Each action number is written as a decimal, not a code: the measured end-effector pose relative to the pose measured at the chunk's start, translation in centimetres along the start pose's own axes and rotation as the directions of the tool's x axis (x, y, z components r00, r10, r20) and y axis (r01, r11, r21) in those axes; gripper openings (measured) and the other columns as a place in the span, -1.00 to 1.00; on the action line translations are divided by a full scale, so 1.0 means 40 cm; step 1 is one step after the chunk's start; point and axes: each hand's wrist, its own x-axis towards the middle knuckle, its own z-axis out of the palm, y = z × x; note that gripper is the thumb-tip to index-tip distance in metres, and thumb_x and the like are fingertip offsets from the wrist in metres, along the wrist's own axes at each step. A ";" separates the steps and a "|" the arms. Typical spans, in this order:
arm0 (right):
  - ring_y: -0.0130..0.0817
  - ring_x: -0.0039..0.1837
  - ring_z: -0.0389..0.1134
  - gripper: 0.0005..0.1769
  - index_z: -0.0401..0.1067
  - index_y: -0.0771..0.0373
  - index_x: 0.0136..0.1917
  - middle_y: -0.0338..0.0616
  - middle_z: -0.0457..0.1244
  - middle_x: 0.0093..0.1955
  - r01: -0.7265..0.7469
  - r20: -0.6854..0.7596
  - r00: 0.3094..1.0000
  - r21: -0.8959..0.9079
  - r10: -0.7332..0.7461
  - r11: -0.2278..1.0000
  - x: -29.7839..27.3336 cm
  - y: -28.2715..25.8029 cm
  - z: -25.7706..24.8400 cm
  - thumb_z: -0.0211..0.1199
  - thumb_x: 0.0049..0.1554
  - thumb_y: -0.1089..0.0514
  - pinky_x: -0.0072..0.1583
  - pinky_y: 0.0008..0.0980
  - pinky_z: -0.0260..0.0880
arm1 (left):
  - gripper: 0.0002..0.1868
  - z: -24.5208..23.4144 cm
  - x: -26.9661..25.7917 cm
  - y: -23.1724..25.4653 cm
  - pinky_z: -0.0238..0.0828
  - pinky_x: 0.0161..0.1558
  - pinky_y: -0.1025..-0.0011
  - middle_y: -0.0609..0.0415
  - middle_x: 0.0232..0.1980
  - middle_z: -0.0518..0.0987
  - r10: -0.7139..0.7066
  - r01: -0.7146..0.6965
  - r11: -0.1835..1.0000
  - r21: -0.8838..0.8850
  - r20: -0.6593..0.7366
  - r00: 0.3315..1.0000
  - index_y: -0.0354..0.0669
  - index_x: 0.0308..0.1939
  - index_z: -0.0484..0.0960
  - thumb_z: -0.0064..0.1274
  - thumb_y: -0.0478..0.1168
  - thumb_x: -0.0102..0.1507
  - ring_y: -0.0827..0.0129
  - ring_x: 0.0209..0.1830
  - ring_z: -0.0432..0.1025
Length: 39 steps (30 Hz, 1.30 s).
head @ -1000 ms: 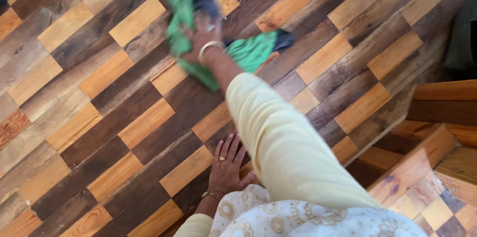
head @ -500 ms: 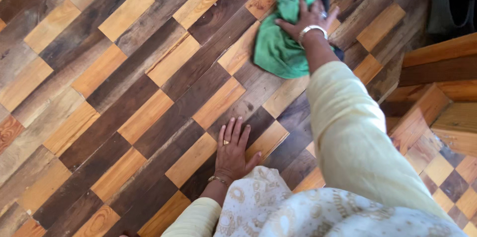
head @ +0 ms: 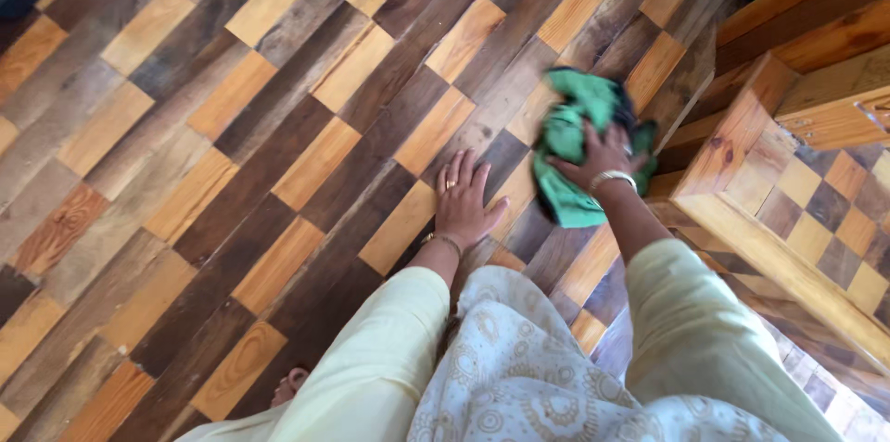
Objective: The person wipes a carved wooden door and decorative wooden wall panels using a cloth, then folds and unfolds the cloth while wiping different sections of a wood-tiled floor.
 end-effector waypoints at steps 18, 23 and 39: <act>-0.08 0.70 -0.25 0.10 -0.03 -0.22 0.63 -0.04 -0.17 0.70 0.689 0.070 0.717 -0.221 -0.693 0.690 -0.188 -0.947 0.156 0.35 -0.06 -0.38 0.53 0.41 -0.34 | -0.25 -0.513 0.035 -0.681 -0.04 0.45 0.00 -0.11 0.51 0.24 -0.566 0.584 0.811 0.034 -0.205 0.798 -0.08 0.37 0.39 0.20 0.11 0.17 -0.02 0.55 0.01; 0.01 0.67 -0.25 0.12 -0.04 -0.17 0.64 0.04 -0.21 0.69 0.484 -0.076 0.865 -0.137 -0.496 0.864 0.014 -1.006 0.078 0.29 -0.04 -0.48 0.46 0.48 -0.31 | -0.28 -0.541 0.090 -0.834 -0.16 0.51 -0.02 -0.16 0.56 0.18 -0.462 0.498 0.867 0.005 -0.365 0.808 -0.09 0.35 0.42 0.22 0.07 0.17 -0.05 0.60 -0.06; 0.01 0.69 -0.36 0.23 -0.21 -0.09 0.67 0.07 -0.32 0.70 0.287 0.052 0.958 -0.223 -0.282 0.932 0.125 -1.061 0.039 0.07 -0.03 -0.69 0.44 0.56 -0.35 | -0.24 -0.588 0.255 -1.040 -0.44 0.54 -0.19 -0.17 0.64 0.13 -0.402 0.496 0.867 0.038 -0.534 0.744 -0.21 0.43 0.39 0.07 0.18 0.29 -0.04 0.67 -0.12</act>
